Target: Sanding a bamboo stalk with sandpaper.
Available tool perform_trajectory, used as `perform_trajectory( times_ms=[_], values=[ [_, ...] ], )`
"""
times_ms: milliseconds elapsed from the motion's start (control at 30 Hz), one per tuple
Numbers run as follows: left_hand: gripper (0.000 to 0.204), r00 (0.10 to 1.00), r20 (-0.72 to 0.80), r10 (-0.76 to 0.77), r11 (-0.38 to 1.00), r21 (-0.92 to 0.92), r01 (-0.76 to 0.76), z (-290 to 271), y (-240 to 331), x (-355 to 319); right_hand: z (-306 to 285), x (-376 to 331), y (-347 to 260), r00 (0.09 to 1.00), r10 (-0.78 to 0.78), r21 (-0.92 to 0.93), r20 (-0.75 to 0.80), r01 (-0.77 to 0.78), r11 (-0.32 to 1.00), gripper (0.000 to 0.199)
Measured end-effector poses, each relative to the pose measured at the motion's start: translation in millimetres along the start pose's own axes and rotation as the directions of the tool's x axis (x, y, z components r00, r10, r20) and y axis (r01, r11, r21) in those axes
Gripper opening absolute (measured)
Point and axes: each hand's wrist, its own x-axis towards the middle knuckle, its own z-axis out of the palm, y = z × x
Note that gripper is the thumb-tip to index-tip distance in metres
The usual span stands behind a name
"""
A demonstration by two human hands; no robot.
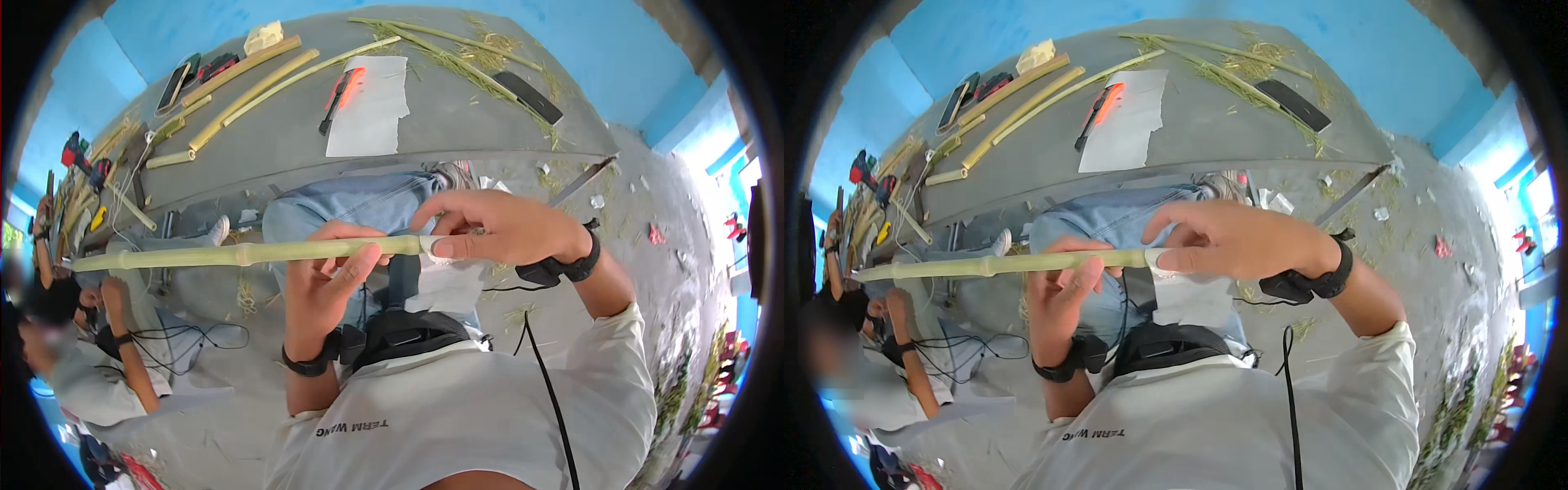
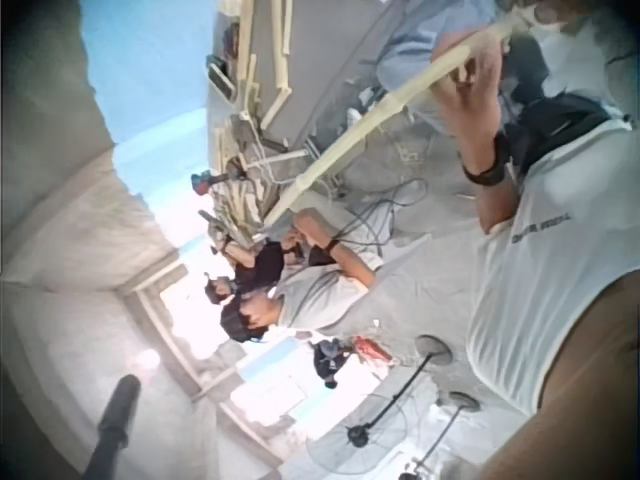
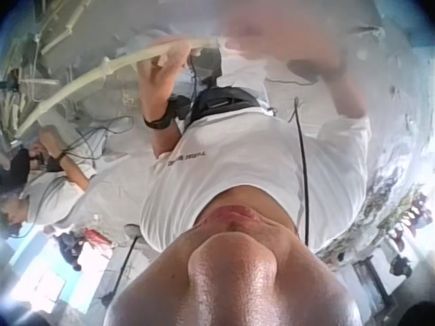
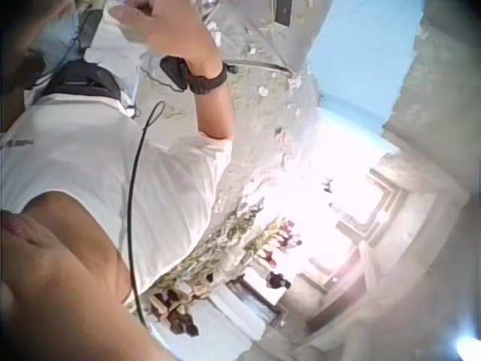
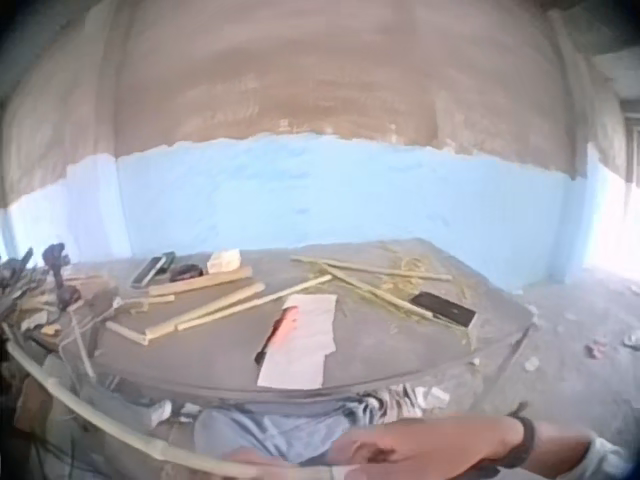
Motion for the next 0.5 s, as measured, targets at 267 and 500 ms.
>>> perform_trajectory(
  times_ms=[267, 500],
  values=[
    [0.018, 0.999, -0.019, 0.03, 1.0, 0.008, -0.029, 0, 8, 14, 22, 7, -7, 0.959, -0.216, -0.311, -0.186, 0.151, 0.938, 0.031],
    [0.023, 0.999, -0.04, 0.014, 0.996, 0.093, -0.01, 10, 11, 16, 33, 11, -2, 0.94, -0.252, -0.346, -0.229, 0.164, 0.924, 0.027]
  ],
)
